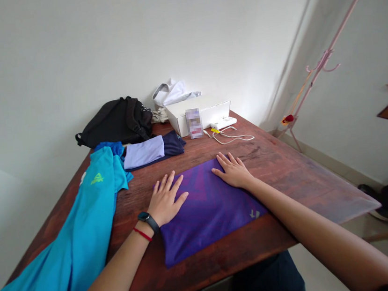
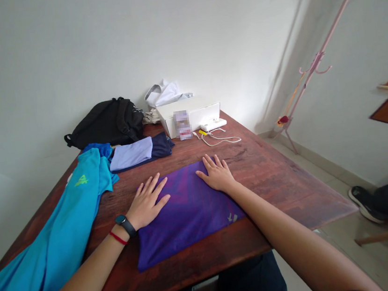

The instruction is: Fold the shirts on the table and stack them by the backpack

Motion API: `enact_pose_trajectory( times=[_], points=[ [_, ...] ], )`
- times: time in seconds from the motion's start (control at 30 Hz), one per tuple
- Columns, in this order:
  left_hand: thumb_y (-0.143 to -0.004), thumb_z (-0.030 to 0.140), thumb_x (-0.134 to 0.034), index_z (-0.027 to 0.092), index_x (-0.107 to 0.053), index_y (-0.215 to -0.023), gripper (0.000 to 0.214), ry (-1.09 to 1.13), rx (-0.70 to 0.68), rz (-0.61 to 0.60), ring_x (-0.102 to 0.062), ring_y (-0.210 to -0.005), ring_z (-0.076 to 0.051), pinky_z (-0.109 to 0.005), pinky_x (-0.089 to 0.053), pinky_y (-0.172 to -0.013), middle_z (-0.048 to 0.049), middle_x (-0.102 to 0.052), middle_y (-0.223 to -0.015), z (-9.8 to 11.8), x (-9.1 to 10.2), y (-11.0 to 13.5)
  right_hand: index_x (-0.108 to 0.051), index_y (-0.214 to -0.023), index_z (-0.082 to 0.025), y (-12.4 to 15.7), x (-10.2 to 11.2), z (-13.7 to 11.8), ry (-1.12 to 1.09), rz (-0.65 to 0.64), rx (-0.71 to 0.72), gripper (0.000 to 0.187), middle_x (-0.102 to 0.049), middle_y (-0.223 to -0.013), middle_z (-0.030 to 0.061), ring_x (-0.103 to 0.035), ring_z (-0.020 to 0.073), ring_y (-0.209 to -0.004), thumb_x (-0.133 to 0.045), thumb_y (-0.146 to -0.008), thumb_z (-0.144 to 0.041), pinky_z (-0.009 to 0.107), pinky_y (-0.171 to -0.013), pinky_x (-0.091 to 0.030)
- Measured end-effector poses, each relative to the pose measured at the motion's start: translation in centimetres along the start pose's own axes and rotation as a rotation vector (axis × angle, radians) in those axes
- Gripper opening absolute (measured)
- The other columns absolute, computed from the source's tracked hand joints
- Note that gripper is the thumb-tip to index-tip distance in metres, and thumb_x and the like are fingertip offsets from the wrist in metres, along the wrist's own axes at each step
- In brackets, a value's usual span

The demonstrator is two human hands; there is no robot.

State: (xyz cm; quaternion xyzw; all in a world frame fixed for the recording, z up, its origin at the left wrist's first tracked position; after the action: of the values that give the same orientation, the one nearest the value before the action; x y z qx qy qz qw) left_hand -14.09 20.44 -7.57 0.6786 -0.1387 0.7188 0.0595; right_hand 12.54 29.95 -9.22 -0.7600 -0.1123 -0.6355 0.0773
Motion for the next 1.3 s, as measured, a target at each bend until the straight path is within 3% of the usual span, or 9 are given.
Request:
enact_pose_trajectory(
  times=[1.3],
  points=[
    [-0.101,0.057,-0.038,0.03,-0.038,-0.155,0.06,0.017,-0.014,0.029,-0.028,-0.149,-0.033,-0.057,-0.027,-0.119,-0.0069,-0.024,-0.165,-0.14,-0.18,0.04,-0.018,-0.161,-0.021,-0.03,-0.03,-0.03,0.005,-0.02,-0.001,0.086,-0.013,-0.168,0.0014,-0.009,0.0322,-0.154,-0.016,-0.094,-0.075,0.054,-0.122,-0.015]
  ],
)
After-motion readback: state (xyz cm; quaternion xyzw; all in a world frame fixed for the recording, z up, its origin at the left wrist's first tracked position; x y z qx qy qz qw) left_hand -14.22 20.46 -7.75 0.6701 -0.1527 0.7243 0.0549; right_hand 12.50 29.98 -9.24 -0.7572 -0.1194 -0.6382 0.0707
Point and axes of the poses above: each hand's wrist, its own y-axis away from the middle knuckle, its own x-axis out of the back of the hand, z = x × y, the point moved 4 cm from there along -y, towards the middle knuckle
